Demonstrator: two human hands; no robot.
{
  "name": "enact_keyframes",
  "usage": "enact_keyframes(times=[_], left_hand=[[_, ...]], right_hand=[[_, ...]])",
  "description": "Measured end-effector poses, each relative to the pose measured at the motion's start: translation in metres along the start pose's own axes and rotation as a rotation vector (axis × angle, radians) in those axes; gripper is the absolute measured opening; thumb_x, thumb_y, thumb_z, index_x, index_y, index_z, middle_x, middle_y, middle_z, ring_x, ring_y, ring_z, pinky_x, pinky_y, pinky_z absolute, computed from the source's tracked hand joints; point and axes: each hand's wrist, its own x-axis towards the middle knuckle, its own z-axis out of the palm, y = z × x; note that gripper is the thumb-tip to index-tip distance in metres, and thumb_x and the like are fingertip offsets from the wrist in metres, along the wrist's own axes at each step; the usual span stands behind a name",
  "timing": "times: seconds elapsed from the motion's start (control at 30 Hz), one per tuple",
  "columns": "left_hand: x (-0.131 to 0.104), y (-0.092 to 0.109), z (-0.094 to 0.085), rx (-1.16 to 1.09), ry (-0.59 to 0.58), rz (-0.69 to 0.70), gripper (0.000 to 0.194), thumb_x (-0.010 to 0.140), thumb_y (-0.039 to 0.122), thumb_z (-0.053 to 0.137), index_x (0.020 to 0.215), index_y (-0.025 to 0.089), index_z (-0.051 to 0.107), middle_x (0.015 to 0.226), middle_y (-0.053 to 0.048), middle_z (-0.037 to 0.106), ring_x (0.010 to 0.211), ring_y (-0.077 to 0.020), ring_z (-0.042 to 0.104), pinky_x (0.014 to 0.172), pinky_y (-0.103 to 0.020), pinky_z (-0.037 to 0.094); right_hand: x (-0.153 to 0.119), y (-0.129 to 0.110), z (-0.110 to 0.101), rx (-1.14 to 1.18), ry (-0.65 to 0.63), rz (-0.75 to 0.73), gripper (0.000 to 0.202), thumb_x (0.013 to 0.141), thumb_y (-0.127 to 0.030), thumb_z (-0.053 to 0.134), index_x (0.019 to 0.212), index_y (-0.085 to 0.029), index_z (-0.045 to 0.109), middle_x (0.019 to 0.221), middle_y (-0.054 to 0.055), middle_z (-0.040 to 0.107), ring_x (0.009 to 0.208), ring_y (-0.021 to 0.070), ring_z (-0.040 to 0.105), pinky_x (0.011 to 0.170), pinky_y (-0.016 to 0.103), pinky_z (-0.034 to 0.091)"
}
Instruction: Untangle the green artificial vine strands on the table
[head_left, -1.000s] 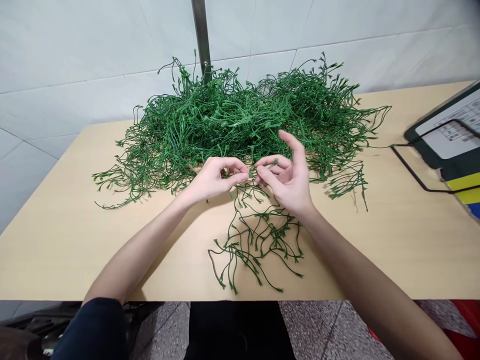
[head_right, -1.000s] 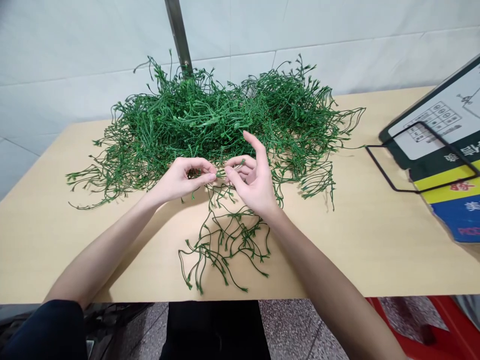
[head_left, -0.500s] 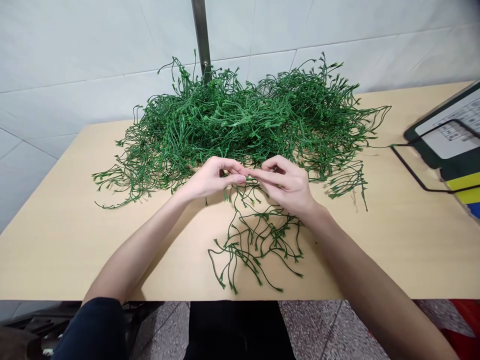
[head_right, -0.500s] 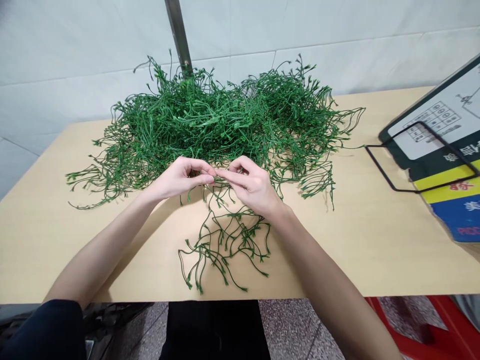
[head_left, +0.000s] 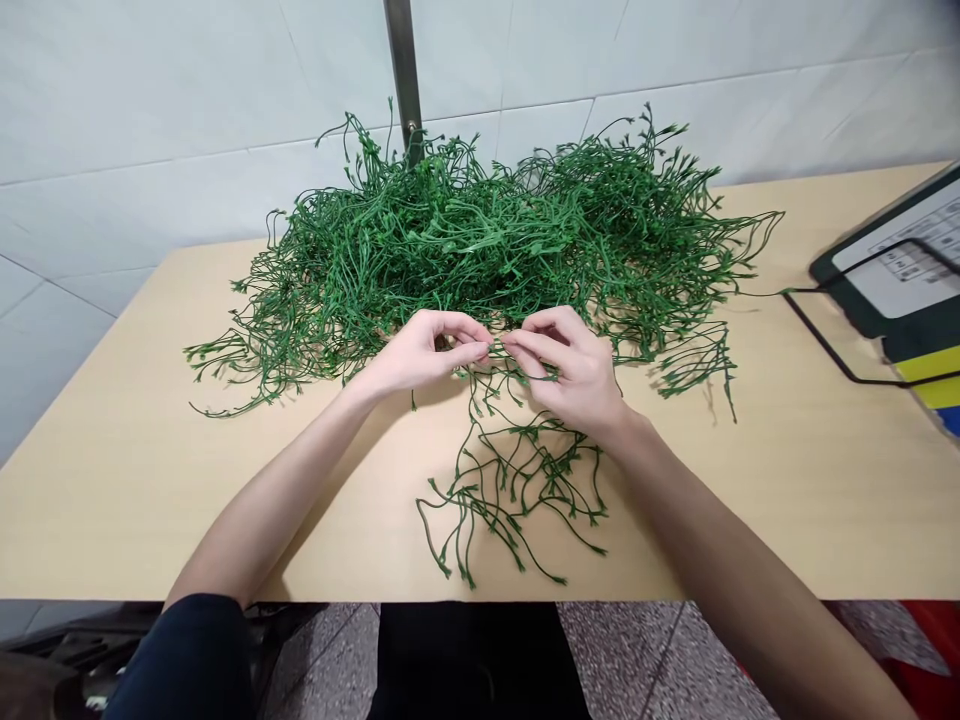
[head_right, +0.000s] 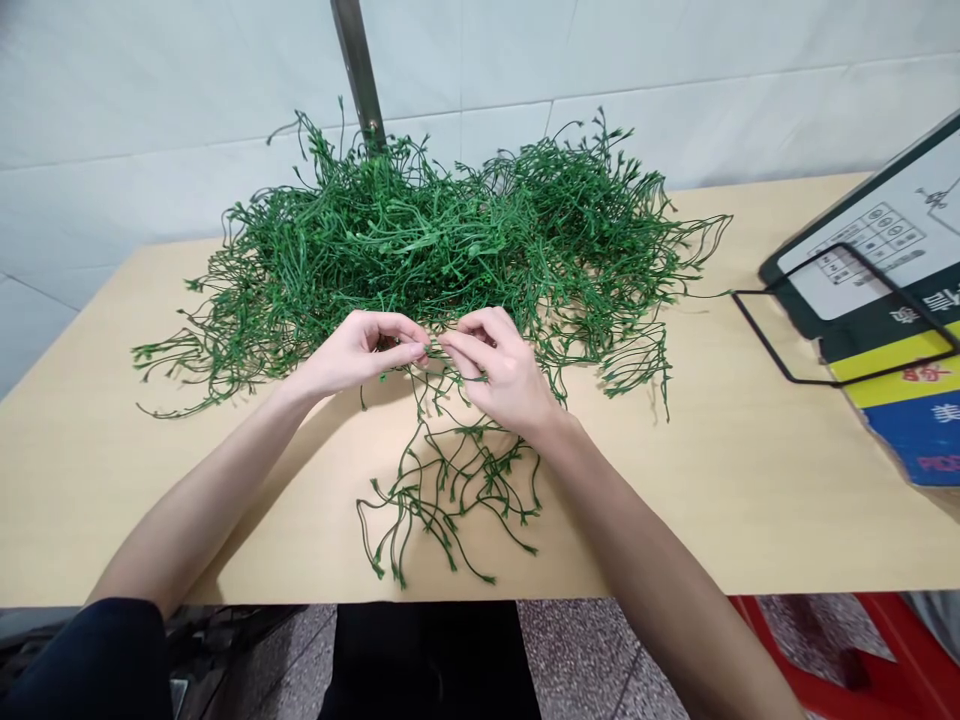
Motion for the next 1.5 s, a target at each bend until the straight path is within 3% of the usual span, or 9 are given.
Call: enact_keyframes(times=[0.33,0.47,0.63,0.73,0.83,0.97,1.17,1.4,1.5], left_hand=[[-0.002,0.004,0.011,0.240,0.100,0.083,0.016,0.091,0.027,0.054,0.092,0.014,0.064,0.082,-0.002,0.068,0.071,-0.0108,0.056,0.067,-0.025,0.043],[-0.005,0.004,0.018,0.458,0.195,0.090,0.016,0.093,0.027,0.051,0.094,0.017,0.064,0.078,0.000,0.067,0.071,-0.0131,0.056,0.067,-0.027,0.041],[-0.006,0.006,0.021,0.699,0.265,0.078,0.019,0.094,0.028,0.048,0.097,0.020,0.064,0.080,-0.001,0.068,0.080,-0.0180,0.058,0.076,-0.032,0.043],[-0.005,0.007,0.020,0.716,0.264,0.028,0.020,0.095,0.029,0.048,0.098,0.020,0.065,0.080,-0.001,0.069,0.080,-0.0189,0.058,0.077,-0.033,0.044],[-0.005,0.008,0.019,0.688,0.232,-0.010,0.021,0.095,0.031,0.048,0.099,0.021,0.066,0.080,-0.001,0.070,0.079,-0.0186,0.058,0.077,-0.033,0.044],[-0.005,0.006,0.020,0.716,0.207,0.030,0.020,0.095,0.030,0.048,0.098,0.021,0.066,0.080,0.000,0.070,0.080,-0.0182,0.058,0.080,-0.034,0.045],[-0.008,0.004,0.024,0.871,0.228,0.100,0.024,0.096,0.030,0.045,0.101,0.019,0.067,0.079,-0.004,0.068,0.087,-0.0230,0.058,0.083,-0.039,0.046],[-0.010,0.005,0.030,0.962,0.297,0.136,0.021,0.096,0.028,0.046,0.096,0.020,0.066,0.082,-0.007,0.070,0.093,-0.0262,0.058,0.081,-0.039,0.044],[-0.011,0.005,0.032,0.992,0.295,0.166,0.022,0.097,0.028,0.045,0.096,0.019,0.065,0.084,-0.007,0.072,0.095,-0.0269,0.057,0.080,-0.039,0.042]], right_hand=[[0.001,-0.009,-0.001,-0.101,-0.068,0.069,0.010,0.089,-0.022,0.062,0.081,-0.020,0.066,0.094,0.009,0.058,0.091,0.0233,0.052,0.077,0.042,0.044],[0.000,-0.014,0.002,-0.006,-0.073,0.222,0.019,0.090,-0.026,0.061,0.073,-0.020,0.067,0.098,0.009,0.058,0.091,0.0228,0.051,0.079,0.042,0.045],[-0.001,-0.014,0.002,0.198,-0.137,0.396,0.017,0.089,-0.026,0.060,0.080,-0.023,0.074,0.115,0.008,0.061,0.098,0.0234,0.055,0.089,0.045,0.049],[-0.001,-0.011,0.003,0.269,-0.131,0.327,0.018,0.088,-0.018,0.057,0.085,-0.023,0.074,0.110,0.007,0.068,0.100,0.0230,0.061,0.088,0.044,0.051],[-0.002,-0.007,0.005,0.212,-0.067,0.156,0.018,0.085,-0.011,0.058,0.088,-0.021,0.072,0.096,0.007,0.074,0.089,0.0218,0.067,0.081,0.041,0.053],[-0.004,-0.004,0.008,0.091,-0.007,0.015,0.015,0.086,-0.009,0.062,0.094,-0.019,0.071,0.087,0.007,0.076,0.079,0.0205,0.069,0.074,0.037,0.054],[-0.009,0.000,0.007,-0.073,-0.028,-0.126,0.031,0.089,-0.008,0.056,0.114,-0.020,0.072,0.090,0.009,0.075,0.080,0.0208,0.067,0.071,0.037,0.054],[-0.007,-0.008,0.008,-0.081,0.005,-0.006,0.022,0.086,-0.009,0.055,0.093,-0.019,0.073,0.078,0.008,0.073,0.069,0.0195,0.062,0.064,0.035,0.054],[-0.003,-0.015,0.007,-0.017,0.004,0.153,0.015,0.087,-0.014,0.058,0.082,-0.019,0.071,0.070,0.006,0.070,0.062,0.0172,0.059,0.059,0.032,0.051]])
